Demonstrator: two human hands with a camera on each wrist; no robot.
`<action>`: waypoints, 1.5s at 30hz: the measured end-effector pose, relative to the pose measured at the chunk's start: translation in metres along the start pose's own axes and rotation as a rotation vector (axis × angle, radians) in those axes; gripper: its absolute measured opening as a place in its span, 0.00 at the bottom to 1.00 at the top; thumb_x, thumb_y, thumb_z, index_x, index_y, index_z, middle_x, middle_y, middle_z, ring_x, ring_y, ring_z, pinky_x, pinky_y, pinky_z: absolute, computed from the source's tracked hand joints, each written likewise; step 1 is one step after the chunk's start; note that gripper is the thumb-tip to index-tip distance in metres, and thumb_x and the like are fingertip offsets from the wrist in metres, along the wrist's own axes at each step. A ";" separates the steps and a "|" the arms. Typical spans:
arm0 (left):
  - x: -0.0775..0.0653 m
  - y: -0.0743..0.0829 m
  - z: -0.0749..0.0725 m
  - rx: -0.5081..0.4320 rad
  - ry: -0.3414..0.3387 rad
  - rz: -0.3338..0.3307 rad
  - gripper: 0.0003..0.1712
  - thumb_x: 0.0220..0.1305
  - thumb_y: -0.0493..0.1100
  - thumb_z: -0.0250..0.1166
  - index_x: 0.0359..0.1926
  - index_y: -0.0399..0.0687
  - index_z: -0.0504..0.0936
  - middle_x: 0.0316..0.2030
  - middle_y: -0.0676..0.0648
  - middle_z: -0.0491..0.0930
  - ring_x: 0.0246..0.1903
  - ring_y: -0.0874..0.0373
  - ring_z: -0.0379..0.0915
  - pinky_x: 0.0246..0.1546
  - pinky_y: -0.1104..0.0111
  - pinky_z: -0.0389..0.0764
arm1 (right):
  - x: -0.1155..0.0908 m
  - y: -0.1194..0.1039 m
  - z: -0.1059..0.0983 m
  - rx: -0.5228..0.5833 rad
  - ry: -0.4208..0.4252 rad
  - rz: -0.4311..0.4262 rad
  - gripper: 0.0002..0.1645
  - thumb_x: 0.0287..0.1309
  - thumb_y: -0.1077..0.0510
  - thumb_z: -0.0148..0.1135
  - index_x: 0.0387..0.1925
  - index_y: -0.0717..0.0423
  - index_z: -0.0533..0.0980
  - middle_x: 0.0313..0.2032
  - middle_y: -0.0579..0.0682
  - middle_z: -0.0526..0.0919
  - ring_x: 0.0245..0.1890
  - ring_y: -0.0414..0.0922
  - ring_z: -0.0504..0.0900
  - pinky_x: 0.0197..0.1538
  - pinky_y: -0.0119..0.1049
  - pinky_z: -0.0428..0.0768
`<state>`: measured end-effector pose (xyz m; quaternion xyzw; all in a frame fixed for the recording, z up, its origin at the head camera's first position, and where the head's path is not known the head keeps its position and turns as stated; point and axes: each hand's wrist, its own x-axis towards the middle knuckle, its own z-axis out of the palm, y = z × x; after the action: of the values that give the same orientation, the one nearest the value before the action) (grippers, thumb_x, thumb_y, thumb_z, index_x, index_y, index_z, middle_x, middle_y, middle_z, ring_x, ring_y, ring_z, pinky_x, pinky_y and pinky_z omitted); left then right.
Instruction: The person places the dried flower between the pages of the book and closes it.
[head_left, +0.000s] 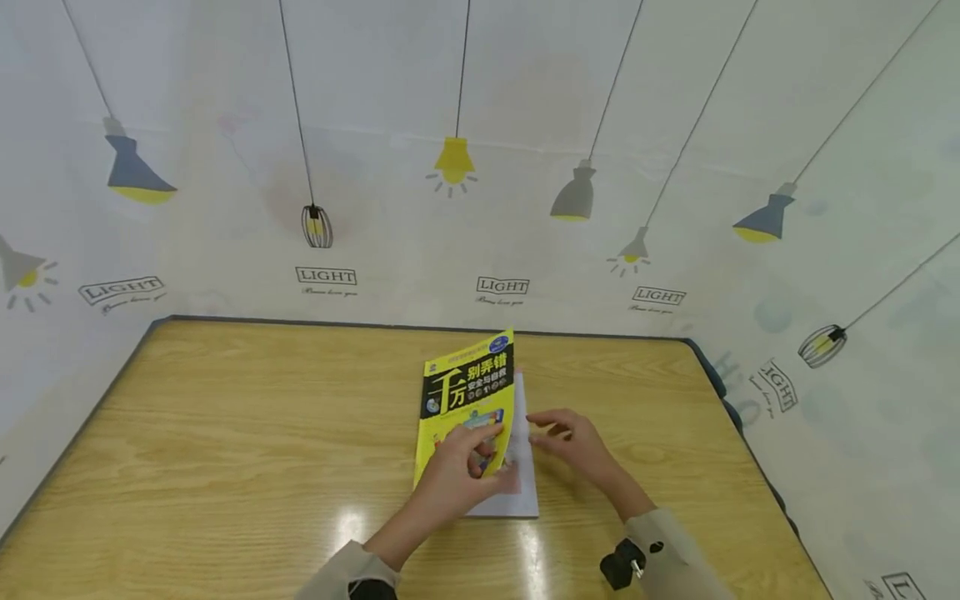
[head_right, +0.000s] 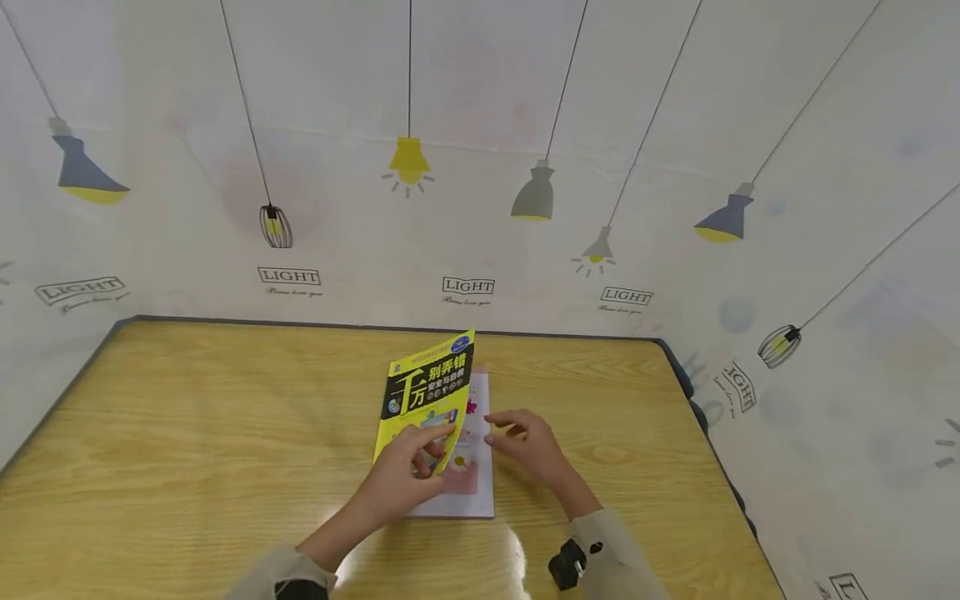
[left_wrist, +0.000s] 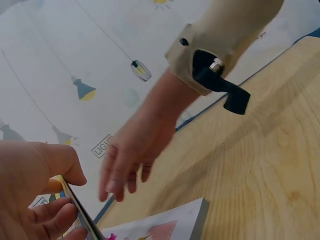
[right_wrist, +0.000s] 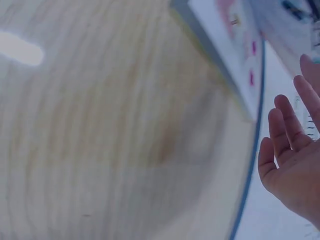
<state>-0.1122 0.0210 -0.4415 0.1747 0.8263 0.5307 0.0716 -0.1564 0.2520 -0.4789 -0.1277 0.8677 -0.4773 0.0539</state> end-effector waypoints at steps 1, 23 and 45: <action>0.001 0.000 0.002 0.022 0.001 0.001 0.33 0.51 0.46 0.71 0.60 0.47 0.74 0.36 0.50 0.71 0.25 0.62 0.68 0.27 0.72 0.72 | -0.001 -0.008 -0.002 0.012 -0.004 0.004 0.20 0.60 0.57 0.61 0.52 0.62 0.76 0.48 0.58 0.77 0.43 0.51 0.75 0.44 0.44 0.74; 0.015 -0.024 0.054 0.259 -0.041 -0.104 0.40 0.41 0.48 0.75 0.59 0.45 0.73 0.35 0.51 0.61 0.28 0.61 0.62 0.25 0.71 0.67 | -0.003 -0.016 0.013 -0.075 -0.026 0.075 0.17 0.54 0.56 0.66 0.45 0.59 0.80 0.40 0.53 0.74 0.36 0.45 0.77 0.40 0.37 0.77; 0.007 -0.055 0.029 0.500 -0.154 -0.036 0.46 0.37 0.56 0.77 0.61 0.53 0.73 0.35 0.51 0.64 0.27 0.62 0.61 0.22 0.70 0.65 | -0.013 0.016 0.033 -0.064 0.032 0.156 0.18 0.48 0.64 0.69 0.43 0.65 0.80 0.31 0.51 0.76 0.30 0.42 0.75 0.33 0.32 0.75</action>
<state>-0.1214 0.0280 -0.5030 0.2122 0.9268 0.2938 0.0986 -0.1395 0.2371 -0.5102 -0.0536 0.8907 -0.4455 0.0732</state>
